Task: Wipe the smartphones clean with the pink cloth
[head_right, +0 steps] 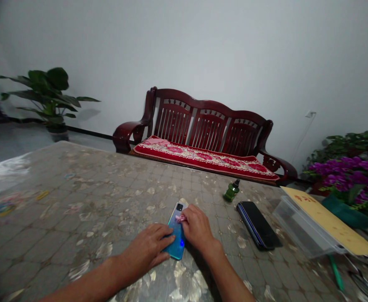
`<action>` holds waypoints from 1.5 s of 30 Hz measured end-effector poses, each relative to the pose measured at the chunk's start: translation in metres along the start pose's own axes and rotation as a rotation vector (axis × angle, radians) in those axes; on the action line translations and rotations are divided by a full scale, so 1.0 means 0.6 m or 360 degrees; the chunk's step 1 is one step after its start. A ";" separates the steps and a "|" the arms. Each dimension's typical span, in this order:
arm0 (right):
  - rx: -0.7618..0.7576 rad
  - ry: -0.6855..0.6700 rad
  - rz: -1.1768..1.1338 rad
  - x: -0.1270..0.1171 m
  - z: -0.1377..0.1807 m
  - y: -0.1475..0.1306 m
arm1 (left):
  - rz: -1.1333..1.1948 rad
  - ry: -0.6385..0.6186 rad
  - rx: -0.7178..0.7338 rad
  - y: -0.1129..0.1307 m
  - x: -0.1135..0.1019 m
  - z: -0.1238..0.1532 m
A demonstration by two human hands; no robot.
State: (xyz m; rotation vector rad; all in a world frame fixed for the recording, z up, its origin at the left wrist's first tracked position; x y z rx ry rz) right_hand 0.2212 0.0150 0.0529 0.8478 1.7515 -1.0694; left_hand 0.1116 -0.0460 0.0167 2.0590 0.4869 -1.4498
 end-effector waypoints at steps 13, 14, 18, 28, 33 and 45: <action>0.0021 -0.0215 -0.0184 0.000 0.014 -0.007 | -0.0052 0.0107 0.0027 0.004 0.000 0.003; -0.0005 -0.0277 -0.0214 0.001 0.016 -0.010 | -0.0051 0.0105 0.0024 0.004 0.000 0.004; 0.0060 -0.0209 -0.0136 -0.005 0.003 0.004 | -0.0076 0.0108 0.0026 0.006 -0.003 0.004; 0.0047 -0.0151 -0.0078 0.009 -0.009 -0.006 | -0.0056 0.0208 0.0056 0.010 -0.023 0.005; 0.0083 -0.0011 -0.0009 0.011 -0.019 -0.002 | -0.0045 0.0257 0.0073 0.012 -0.024 0.008; -0.0106 -0.0121 -0.0040 0.019 -0.012 -0.039 | -0.0088 0.0262 0.0146 0.026 -0.018 0.008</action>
Point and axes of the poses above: each hand's wrist, its own z-axis away from the middle knuckle, its own x-axis out of the palm, y = z × x, the point moved 9 cm from there along -z, towards the middle knuckle, and after that the axes turned 3 degrees about x, right-handed, at the moved point
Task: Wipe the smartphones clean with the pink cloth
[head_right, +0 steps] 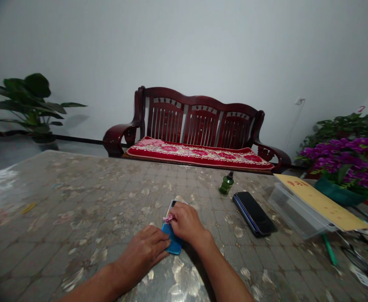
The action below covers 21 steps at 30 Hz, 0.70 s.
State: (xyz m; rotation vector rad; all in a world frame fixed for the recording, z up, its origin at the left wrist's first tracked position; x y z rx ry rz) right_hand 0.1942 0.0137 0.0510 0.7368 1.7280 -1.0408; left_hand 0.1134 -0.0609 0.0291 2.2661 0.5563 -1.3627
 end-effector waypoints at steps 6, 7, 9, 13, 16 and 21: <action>0.0235 0.0213 0.0023 -0.012 -0.007 0.028 | -0.0036 0.0018 0.0016 0.001 0.002 0.002; 0.0216 0.0189 0.0011 -0.011 -0.005 0.023 | -0.0036 0.0026 0.0019 0.002 0.002 0.002; 0.0115 0.0095 -0.0013 -0.006 0.003 0.006 | -0.0034 0.0032 0.0023 0.003 0.001 0.001; -0.0066 -0.0015 -0.0023 0.001 0.018 -0.017 | -0.0042 0.0008 0.0010 0.004 -0.002 -0.002; 0.0047 0.0134 0.0024 -0.008 0.009 0.009 | -0.0045 0.0013 0.0024 0.004 -0.003 -0.002; 0.0347 0.0323 0.0083 -0.024 -0.002 0.063 | 0.0011 0.0057 -0.0010 -0.001 -0.004 0.003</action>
Point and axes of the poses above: each hand's wrist, its own z-axis away from the middle knuckle, its own x-axis out of the palm, y = z × x, the point moved 9 cm from there along -z, towards the middle knuckle, and after that the axes turned 3 degrees about x, right-handed, at the moved point
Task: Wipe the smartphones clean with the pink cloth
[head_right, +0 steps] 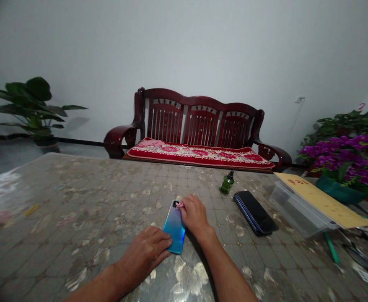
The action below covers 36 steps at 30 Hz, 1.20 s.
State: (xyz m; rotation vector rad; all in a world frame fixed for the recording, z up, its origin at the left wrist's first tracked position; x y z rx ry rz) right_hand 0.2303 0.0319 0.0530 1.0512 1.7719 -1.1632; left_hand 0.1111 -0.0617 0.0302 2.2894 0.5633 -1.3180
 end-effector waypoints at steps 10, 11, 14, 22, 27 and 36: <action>-0.0302 -0.0147 -0.0254 -0.007 0.043 -0.026 | 0.0008 0.0027 -0.0029 0.001 -0.005 -0.001; -0.0254 -0.0083 -0.0213 -0.010 0.039 -0.019 | 0.0000 0.0047 -0.0023 0.002 -0.007 -0.001; -0.0094 0.0075 -0.0115 -0.018 0.027 0.004 | -0.0020 0.0104 -0.0019 0.005 -0.013 -0.001; -0.0401 -0.0115 -0.0262 -0.005 0.054 -0.024 | 0.0024 0.0030 -0.0117 0.005 -0.016 -0.002; -0.0209 0.0047 -0.0115 -0.016 0.040 -0.001 | 0.0067 0.0000 -0.0167 -0.006 -0.011 -0.006; -0.0416 -0.0176 -0.0279 -0.001 0.055 -0.016 | 0.0099 -0.0232 -0.0317 -0.014 -0.002 -0.017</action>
Point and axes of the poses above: each hand's wrist, its own z-axis away from the middle knuckle, its own x-axis out of the palm, y = z × x, the point moved 9 cm from there along -z, towards the middle knuckle, and after that the axes turned 3 degrees about x, right-handed, at the moved point
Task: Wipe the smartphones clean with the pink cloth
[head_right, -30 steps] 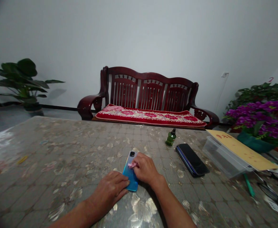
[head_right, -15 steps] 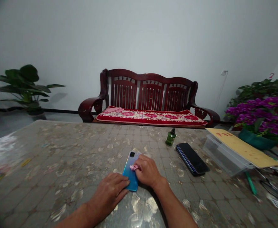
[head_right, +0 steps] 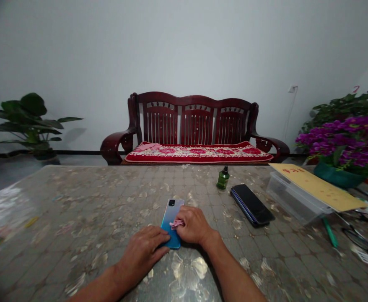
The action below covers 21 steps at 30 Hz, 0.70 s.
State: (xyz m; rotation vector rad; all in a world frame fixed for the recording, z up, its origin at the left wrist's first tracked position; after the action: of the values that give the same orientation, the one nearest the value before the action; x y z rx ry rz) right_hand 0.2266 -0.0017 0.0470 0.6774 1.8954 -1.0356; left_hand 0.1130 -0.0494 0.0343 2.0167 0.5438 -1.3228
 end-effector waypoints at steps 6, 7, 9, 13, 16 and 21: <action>-0.0016 0.0089 -0.0095 0.002 0.002 0.006 | -0.0031 -0.0356 -0.0243 -0.053 -0.035 -0.055; -0.0024 0.0093 -0.0113 0.003 0.002 0.006 | -0.0102 -0.0371 -0.0227 -0.064 -0.045 -0.071; -0.0048 0.0101 -0.0134 0.003 0.001 0.006 | -0.0255 -0.0413 0.0003 -0.068 -0.053 -0.104; -0.0116 0.0130 -0.0120 0.001 -0.001 0.002 | -0.0500 -0.0522 0.0352 -0.070 -0.026 -0.156; -0.0172 0.0170 -0.0097 -0.004 -0.001 -0.003 | -0.0556 -0.0609 0.0567 -0.057 0.005 -0.180; -0.0250 0.0123 0.0012 0.000 0.005 -0.018 | -0.0546 -0.0839 0.0661 -0.051 0.029 -0.194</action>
State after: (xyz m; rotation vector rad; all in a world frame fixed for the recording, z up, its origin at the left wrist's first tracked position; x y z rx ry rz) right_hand 0.2198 -0.0099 0.0501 0.6411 2.0154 -0.8563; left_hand 0.1748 0.0550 0.0413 1.8084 0.3958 -2.2391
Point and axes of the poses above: each hand's wrist, its own z-axis away from the middle knuckle, its own x-axis out of the palm, y = z × x, the point moved 9 cm from there along -z, towards the middle knuckle, and after that the axes turned 3 degrees about x, right-handed, at the moved point
